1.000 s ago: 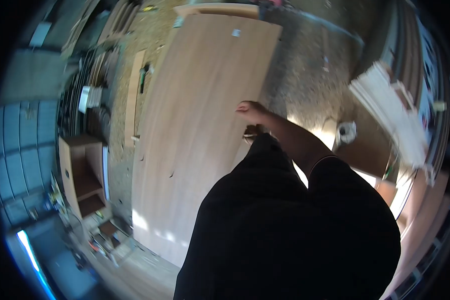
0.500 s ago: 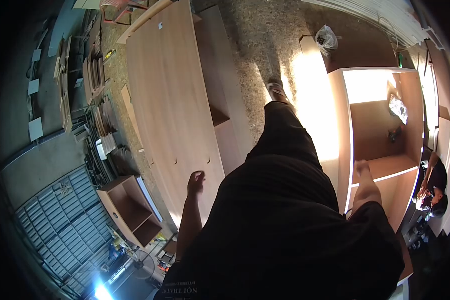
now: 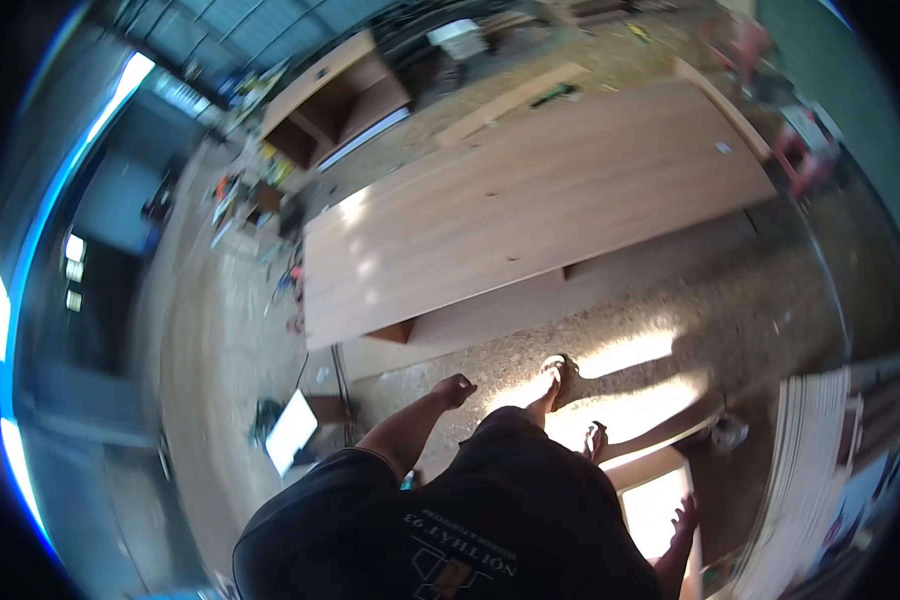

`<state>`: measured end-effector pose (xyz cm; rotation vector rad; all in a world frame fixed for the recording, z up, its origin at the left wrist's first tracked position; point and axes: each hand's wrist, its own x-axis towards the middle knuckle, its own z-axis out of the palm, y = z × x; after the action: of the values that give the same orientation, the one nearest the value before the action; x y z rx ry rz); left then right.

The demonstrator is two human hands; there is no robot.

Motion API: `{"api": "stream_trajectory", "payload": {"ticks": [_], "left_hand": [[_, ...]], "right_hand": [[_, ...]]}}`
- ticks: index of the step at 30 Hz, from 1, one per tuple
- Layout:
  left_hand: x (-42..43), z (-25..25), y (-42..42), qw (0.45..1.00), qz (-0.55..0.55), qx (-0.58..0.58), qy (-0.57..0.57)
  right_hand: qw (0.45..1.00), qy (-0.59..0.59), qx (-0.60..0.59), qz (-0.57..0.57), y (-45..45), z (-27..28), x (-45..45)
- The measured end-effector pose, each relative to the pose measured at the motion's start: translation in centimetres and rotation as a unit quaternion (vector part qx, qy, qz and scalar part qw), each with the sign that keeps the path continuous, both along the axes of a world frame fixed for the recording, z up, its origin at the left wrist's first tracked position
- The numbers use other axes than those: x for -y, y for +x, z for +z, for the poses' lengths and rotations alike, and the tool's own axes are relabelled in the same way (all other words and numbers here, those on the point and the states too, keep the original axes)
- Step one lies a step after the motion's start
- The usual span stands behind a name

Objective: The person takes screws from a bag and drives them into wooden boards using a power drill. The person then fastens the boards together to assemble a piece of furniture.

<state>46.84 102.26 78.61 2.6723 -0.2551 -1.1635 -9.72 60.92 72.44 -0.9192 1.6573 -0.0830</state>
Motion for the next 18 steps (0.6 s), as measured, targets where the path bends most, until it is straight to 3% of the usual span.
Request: {"api": "stream_trajectory", "payload": {"ticks": [1,2,3,4,6,8,10,12,13,14,15,16,17,18], "left_hand": [[-2.4,-0.1,-2.7,0.999,0.032,-0.009,0.024],[-4.2,1.3,-5.0,0.998,0.012,-0.041,0.045],[-4.9,2.7,-7.6,0.995,-0.01,-0.077,0.058],[-7.0,1.7,-10.1,0.993,-0.012,-0.102,0.055],[-10.2,2.2,-16.5,0.984,0.156,-0.074,-0.039],[-13.7,2.7,-22.7,0.939,0.318,-0.025,-0.129],[-17.9,0.7,-29.1,0.872,0.466,-0.074,-0.13],[-22.5,-3.4,-36.7,0.879,0.468,-0.071,-0.048],[-23.2,-0.5,-38.9,0.912,0.4,-0.083,-0.026],[-24.9,-1.5,-41.8,0.874,0.447,-0.19,0.015],[-26.5,-3.0,-43.4,0.863,0.375,-0.306,0.144],[-27.7,-3.6,-46.1,0.839,0.415,-0.326,0.134],[-28.8,-4.2,-47.3,0.815,0.453,-0.34,0.124],[-30.2,-4.3,-46.2,0.815,0.428,-0.382,0.08]], "right_hand": [[0.996,0.016,-0.008,0.085,-5.6,-3.0,4.6],[0.999,0.01,-0.045,0.008,-5.9,-0.5,7.4],[0.986,0.036,-0.142,0.074,-7.1,0.7,10.3],[0.98,0.025,-0.174,0.087,-11.4,-1.8,13.8],[0.964,0.025,-0.236,0.118,-9.6,1.1,16.3],[0.959,0.023,-0.229,0.165,-4.7,2.0,15.1],[0.954,0.013,-0.194,0.227,2.0,2.1,12.7],[0.943,-0.015,-0.145,0.301,11.1,2.9,8.8],[0.933,-0.033,-0.111,0.342,16.1,3.7,6.2],[0.917,-0.052,-0.065,0.391,21.3,4.9,3.5],[0.899,-0.037,0.083,0.428,25.0,2.1,3.0],[0.859,-0.068,0.046,0.505,29.9,4.4,-1.2],[0.846,-0.099,0.086,0.516,34.0,5.9,-5.6],[0.817,-0.111,0.093,0.558,37.6,6.9,-9.2]]}}
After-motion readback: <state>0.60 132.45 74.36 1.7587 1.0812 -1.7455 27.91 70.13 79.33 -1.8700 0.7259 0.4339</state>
